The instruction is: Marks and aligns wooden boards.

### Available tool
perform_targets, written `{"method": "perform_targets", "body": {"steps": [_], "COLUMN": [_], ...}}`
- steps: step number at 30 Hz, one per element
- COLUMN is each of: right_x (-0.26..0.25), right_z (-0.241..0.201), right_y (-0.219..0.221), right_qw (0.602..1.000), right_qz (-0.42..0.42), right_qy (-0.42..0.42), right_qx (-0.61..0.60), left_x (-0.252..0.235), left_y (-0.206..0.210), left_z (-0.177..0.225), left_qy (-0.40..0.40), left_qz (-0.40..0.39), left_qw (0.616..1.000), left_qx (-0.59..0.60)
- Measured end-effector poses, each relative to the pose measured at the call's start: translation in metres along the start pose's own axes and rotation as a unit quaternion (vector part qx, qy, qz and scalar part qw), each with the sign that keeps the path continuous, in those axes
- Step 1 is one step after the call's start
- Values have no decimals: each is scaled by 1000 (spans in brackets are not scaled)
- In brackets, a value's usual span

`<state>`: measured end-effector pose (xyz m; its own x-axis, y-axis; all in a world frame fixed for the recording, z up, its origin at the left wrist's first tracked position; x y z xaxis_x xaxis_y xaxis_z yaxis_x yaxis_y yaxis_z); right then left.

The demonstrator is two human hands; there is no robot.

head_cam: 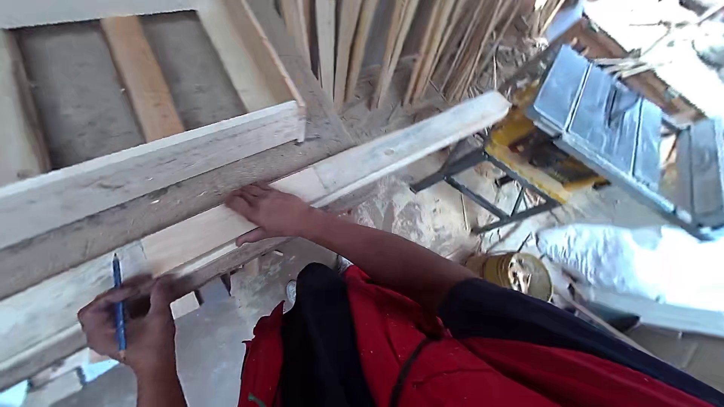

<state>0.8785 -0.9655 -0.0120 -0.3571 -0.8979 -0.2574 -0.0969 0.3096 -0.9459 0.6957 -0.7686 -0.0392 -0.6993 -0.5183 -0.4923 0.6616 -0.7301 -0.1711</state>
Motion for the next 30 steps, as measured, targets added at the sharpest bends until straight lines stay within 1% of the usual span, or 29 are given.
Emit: {"method": "perform_targets", "body": {"steps": [6,13,15,18,19,21,23,25,27,29,30], "right_x": [-2,-1,0,1,2,2,4,8,16,20,21], "right_z": [5,5,5,6,7,6,7,7,8,10,9], "right_y": [3,2,1,-4,-4,-2,-3,-11,-24,-24,-24], "right_qw": [999,999,999,1000,1000,999,999,998,994,992,994], "right_qz": [-42,-39,-29,2,9,15,12,2,-5,-22,-7], "right_qy": [13,4,0,-7,-7,-6,-5,6,33,50,38], "right_qx": [-28,-30,-25,-21,-24,-30,-43,-69,-106,-115,-107], "left_x": [-5,-7,-9,-30,-41,-64,-83,-93,-93,-90,-89], "left_y": [3,6,8,23,34,70,129,199,268,324,347], "left_z": [4,9,27,86,105,132,145,151,154,140,128], "left_qy": [-8,-17,7,56,63,74,82,95,92,58,34], "left_qz": [11,-2,-13,-14,-30,-95,-217,-338,-437,-513,-546], "left_qw": [1000,998,996,994,993,990,971,935,893,854,833], "left_qx": [-28,-69,-87,-90,-92,-79,-64,-56,-54,-71,-80]}}
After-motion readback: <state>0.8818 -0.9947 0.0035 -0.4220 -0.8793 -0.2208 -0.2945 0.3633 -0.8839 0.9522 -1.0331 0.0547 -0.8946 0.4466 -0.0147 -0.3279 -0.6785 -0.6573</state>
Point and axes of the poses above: each hand's wrist, its own x-axis away from the middle knuckle, its own y-axis out of the palm, z = x × y, the point moved 9 cm from there along -x, towards the middle knuckle, and after that the axes turned 2 degrees about -z, right-handed, at the moved point
